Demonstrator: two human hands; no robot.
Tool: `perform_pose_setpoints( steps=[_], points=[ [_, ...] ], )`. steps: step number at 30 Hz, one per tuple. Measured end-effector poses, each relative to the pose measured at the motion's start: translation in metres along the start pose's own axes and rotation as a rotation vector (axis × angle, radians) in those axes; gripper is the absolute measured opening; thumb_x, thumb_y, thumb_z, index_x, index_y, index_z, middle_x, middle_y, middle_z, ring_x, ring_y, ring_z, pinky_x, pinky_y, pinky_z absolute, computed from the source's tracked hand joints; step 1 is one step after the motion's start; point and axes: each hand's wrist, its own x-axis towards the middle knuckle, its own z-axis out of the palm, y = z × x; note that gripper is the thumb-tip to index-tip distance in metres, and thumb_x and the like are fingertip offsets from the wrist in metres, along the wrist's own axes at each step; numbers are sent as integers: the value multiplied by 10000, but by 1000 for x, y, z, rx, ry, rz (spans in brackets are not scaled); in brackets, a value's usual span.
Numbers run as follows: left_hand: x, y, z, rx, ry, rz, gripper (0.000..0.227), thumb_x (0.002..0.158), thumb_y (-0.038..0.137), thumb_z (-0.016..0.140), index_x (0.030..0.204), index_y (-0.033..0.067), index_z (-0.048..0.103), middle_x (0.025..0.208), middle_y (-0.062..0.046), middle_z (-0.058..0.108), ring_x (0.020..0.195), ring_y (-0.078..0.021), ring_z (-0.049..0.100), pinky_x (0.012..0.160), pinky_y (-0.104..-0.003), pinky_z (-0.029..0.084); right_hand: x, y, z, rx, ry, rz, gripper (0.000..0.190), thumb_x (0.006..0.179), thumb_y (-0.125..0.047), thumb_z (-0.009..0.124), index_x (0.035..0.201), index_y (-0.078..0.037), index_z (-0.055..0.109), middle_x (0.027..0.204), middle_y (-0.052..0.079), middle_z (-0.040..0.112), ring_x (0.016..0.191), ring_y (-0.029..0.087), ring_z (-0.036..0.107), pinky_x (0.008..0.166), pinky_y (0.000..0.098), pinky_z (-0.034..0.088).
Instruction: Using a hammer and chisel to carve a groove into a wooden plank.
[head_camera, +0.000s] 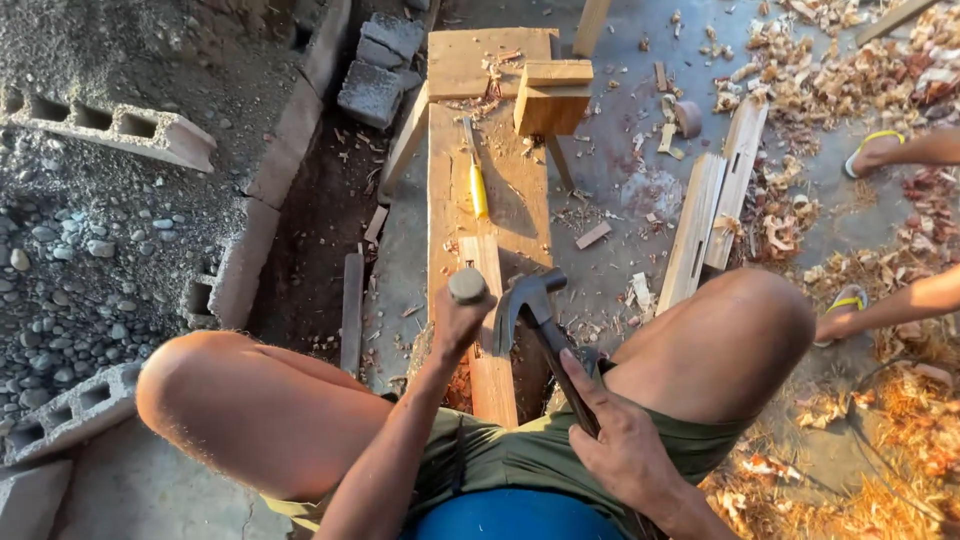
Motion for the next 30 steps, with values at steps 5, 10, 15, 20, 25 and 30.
perform_pose_setpoints(
  steps=[5,10,15,20,25,30],
  points=[
    [-25,6,-4,-102,-11,75,84,754,92,712,789,47,651,708,-17,654,681,-104,628,636,-287,531,-1,-2,1,7,-35,39,984,781,-109,669,1629,-400,264,739,146,618,546,245,609,607,399,553],
    [-38,4,-3,-68,-24,133,75,809,84,721,791,39,665,700,-17,684,682,-97,654,635,-281,538,-3,-3,3,1,-47,29,981,770,-110,672,1622,-400,282,775,146,639,554,239,620,617,408,559],
    [-48,22,-9,-197,-38,110,123,859,79,754,835,24,647,735,-17,675,692,-90,628,630,-274,526,0,-4,3,-66,-174,82,991,831,-128,637,1658,-412,169,829,123,664,603,209,636,624,381,570],
    [-56,20,-11,-233,-57,114,119,846,77,753,872,24,650,748,-7,673,700,-87,611,627,-273,522,1,-7,4,-60,-164,41,997,821,-125,637,1650,-414,164,869,82,668,594,202,644,620,374,578],
    [-67,24,-13,-371,-113,20,170,836,81,770,936,9,652,771,-31,646,695,-110,613,628,-291,518,-4,-15,-1,-107,-97,-137,979,804,-93,673,1606,-363,179,808,108,631,602,226,636,600,402,561],
    [-72,12,-12,-130,-33,341,233,859,90,708,1072,1,672,985,-84,717,911,-162,670,811,-344,553,-10,-34,-6,-244,130,-535,931,814,-94,721,1579,-308,233,854,107,619,594,278,629,492,428,524]
  ],
)
